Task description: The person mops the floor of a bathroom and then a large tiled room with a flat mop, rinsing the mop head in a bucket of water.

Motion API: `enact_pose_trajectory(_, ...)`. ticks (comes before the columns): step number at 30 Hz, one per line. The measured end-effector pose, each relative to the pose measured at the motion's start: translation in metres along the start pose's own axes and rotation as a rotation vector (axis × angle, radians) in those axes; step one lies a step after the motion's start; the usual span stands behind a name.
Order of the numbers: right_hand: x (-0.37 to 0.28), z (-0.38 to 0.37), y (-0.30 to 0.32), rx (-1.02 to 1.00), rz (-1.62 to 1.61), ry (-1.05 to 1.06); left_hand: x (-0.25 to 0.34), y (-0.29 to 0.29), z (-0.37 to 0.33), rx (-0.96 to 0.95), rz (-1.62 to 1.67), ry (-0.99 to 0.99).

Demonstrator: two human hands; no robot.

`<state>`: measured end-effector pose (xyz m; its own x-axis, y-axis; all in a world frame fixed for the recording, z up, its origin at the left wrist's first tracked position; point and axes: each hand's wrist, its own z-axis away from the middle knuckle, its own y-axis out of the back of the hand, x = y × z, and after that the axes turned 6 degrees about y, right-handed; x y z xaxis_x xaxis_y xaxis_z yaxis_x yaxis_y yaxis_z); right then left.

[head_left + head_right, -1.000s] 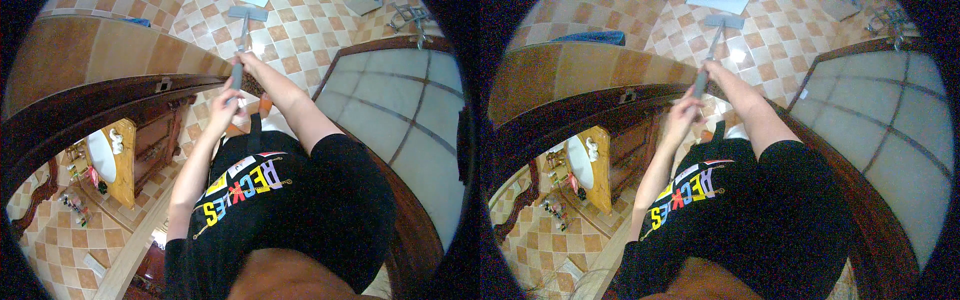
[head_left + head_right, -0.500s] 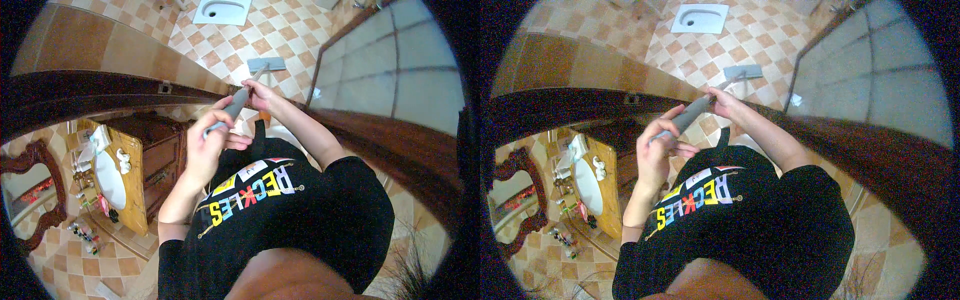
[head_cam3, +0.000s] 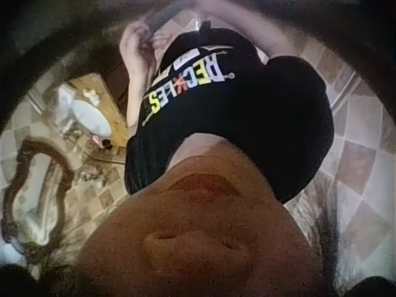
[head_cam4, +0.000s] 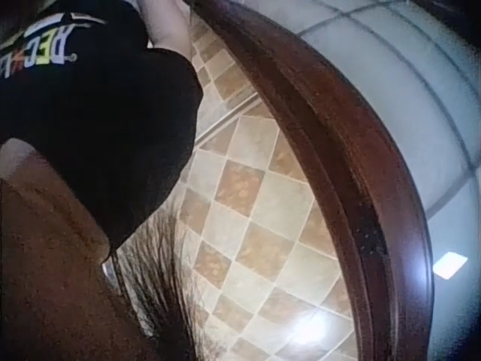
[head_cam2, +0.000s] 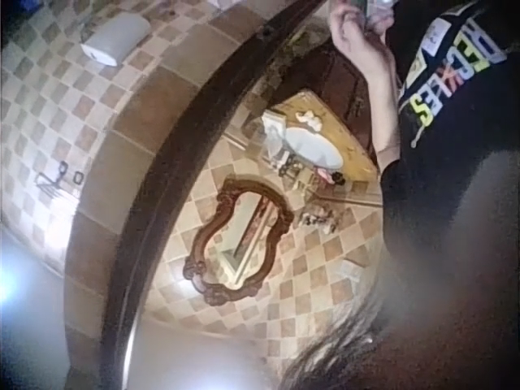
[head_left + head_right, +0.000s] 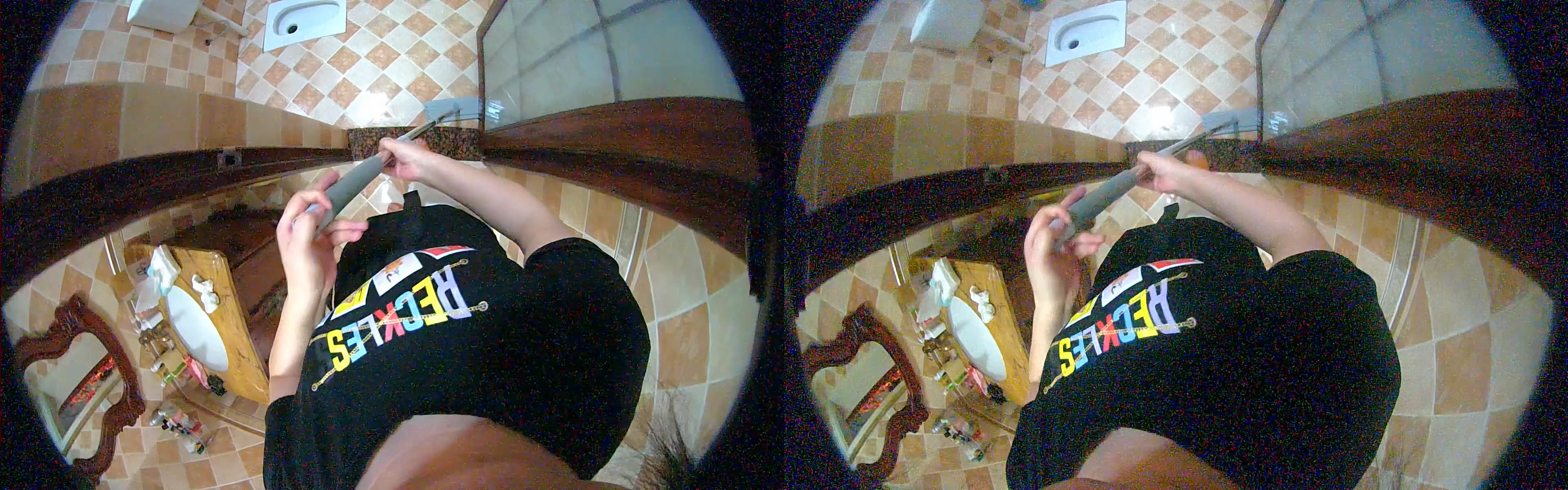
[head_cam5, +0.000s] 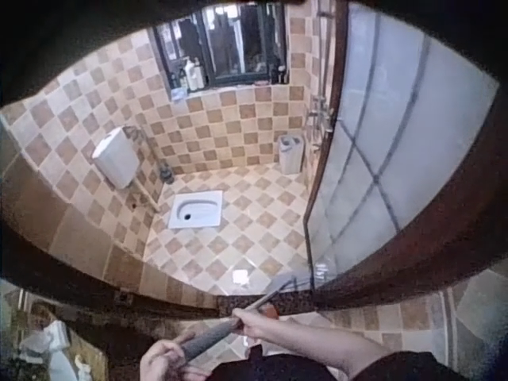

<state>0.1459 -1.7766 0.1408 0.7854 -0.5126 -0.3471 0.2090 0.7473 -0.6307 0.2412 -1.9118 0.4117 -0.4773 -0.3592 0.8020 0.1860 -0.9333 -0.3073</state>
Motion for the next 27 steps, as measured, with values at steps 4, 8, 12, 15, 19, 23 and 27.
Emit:
enact_pose_trajectory(4, -0.008, -0.012, -0.025, -0.056, 0.011, -0.090, 0.013, 0.004, -0.014, 0.186, -0.054, -0.010)
enact_pose_trajectory(8, -0.049, -0.039, -0.063, -0.063, 0.080, -0.123, 0.036, -0.009, -0.047, 0.291, -0.079, -0.109)
enact_pose_trajectory(12, -0.112, -0.091, -0.092, -0.139, 0.198, -0.122, 0.043, -0.031, -0.102, 0.444, -0.081, -0.097)
enact_pose_trajectory(15, -0.150, -0.179, -0.086, -0.098, 0.311, -0.169, 0.037, -0.058, -0.164, 0.430, 0.064, 0.013)
enact_pose_trajectory(19, -0.217, -0.264, -0.102, 0.132, 0.157, 0.058, 0.017, -0.062, -0.288, 0.192, 0.047, -0.071)
enact_pose_trajectory(23, -0.248, -0.290, -0.125, -0.044, 0.230, 0.057, 0.029, -0.046, -0.345, 0.173, 0.106, -0.050)
enact_pose_trajectory(27, -0.242, -0.261, -0.142, -0.168, 0.164, 0.019, 0.066, -0.047, -0.314, 0.185, -0.007, -0.151)
